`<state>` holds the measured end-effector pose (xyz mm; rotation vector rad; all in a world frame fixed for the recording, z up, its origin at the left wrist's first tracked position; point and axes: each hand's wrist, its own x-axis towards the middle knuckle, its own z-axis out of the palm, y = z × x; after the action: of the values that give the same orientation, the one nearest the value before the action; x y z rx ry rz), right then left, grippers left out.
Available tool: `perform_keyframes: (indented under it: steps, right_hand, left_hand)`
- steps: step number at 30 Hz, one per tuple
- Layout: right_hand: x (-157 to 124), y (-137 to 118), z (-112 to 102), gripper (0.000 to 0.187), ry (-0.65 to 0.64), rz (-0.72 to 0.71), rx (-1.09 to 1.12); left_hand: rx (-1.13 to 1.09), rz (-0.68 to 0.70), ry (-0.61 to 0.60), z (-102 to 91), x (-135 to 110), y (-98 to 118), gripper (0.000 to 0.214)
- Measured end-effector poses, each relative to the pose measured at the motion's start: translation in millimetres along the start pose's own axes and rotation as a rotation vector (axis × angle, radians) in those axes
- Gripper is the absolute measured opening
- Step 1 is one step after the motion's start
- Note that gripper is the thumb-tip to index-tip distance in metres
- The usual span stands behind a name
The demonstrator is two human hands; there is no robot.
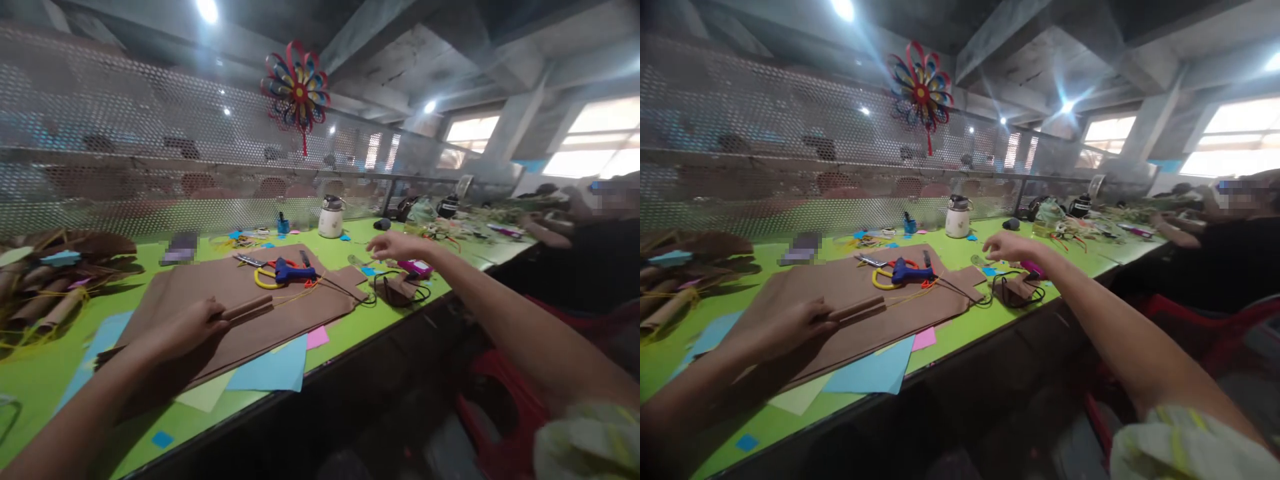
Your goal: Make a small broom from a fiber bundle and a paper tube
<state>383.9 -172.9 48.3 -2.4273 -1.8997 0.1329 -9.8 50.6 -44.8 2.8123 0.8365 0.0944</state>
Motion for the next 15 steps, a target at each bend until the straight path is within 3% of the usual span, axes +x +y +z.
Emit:
perform_keyframes:
  steps: [5,9,12,15]
  right_hand:
    - [-56,14,50,0.018,-0.025,0.076,-0.145]
    - [-65,15,86,0.018,0.104,0.180,-0.240]
    - [-61,16,96,0.019,0.240,0.252,-0.231]
    - [-56,24,87,0.021,0.409,0.340,-0.177]
  left_hand:
    - [-0.003,0.000,0.021,0.6,0,0,0.038]
    - [-0.106,-0.019,0.051,1.4,0,0,0.039]
    - [-0.133,-0.058,0.073,2.3,-1,-2,0.047]
    - [-0.104,-0.053,0.052,2.2,-4,-4,0.041]
